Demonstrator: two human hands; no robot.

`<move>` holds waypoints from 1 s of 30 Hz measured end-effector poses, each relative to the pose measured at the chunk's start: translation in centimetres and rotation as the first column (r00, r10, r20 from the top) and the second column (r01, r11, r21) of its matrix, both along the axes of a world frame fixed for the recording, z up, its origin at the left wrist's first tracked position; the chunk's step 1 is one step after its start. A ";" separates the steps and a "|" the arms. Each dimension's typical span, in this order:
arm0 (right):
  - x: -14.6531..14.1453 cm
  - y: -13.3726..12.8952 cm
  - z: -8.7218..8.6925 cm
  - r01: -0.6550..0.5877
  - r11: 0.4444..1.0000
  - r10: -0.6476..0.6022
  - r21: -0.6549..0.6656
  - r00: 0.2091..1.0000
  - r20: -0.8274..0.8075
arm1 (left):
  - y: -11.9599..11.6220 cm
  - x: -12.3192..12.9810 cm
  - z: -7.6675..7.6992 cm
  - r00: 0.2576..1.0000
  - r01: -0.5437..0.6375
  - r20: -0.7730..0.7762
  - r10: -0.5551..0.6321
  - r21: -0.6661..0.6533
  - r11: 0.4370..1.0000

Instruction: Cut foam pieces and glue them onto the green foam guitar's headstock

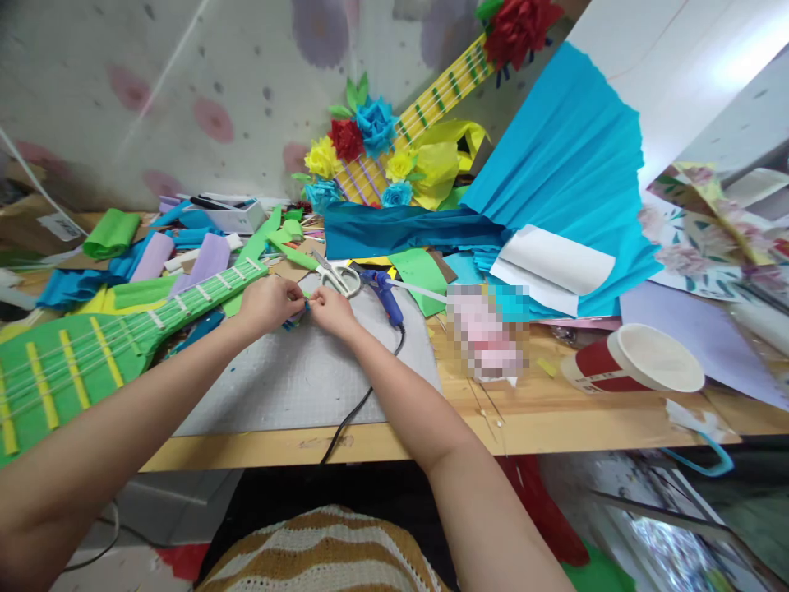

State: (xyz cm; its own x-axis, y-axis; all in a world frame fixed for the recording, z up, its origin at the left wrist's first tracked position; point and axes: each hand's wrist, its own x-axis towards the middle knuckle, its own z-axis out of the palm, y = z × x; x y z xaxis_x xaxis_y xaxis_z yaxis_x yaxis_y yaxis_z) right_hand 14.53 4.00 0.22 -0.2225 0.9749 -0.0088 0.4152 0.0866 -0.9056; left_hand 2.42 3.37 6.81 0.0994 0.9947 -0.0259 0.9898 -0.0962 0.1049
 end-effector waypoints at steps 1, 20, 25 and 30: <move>0.2 0.3 0.0 -0.065 0.990 0.047 -0.121 0.988 -0.150 | -0.1 0.0 0.1 1.000 0.001 0.002 -0.001 0.002 1.000; 0.4 -0.4 0.0 -0.027 0.963 -0.075 0.268 0.928 0.364 | 0.3 -0.2 -0.5 0.999 -0.046 0.018 0.046 -0.008 0.999; 0.1 -1.1 0.8 -0.138 0.905 -0.142 0.403 0.794 0.591 | 0.3 -0.1 -0.2 0.999 -0.047 -0.019 0.047 0.023 0.999; -0.2 -1.2 0.8 -0.126 0.907 -0.146 0.402 0.801 0.581 | 0.3 0.0 -0.2 0.998 -0.012 -0.067 0.013 0.022 1.000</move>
State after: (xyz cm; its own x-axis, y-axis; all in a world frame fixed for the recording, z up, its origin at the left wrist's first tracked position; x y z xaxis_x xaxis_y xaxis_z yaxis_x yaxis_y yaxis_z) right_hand 14.32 2.77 1.03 -0.2962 0.9200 0.2566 0.8517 0.3760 -0.3650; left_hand 2.39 3.63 6.60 0.0859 0.9963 -0.0106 0.9957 -0.0854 0.0361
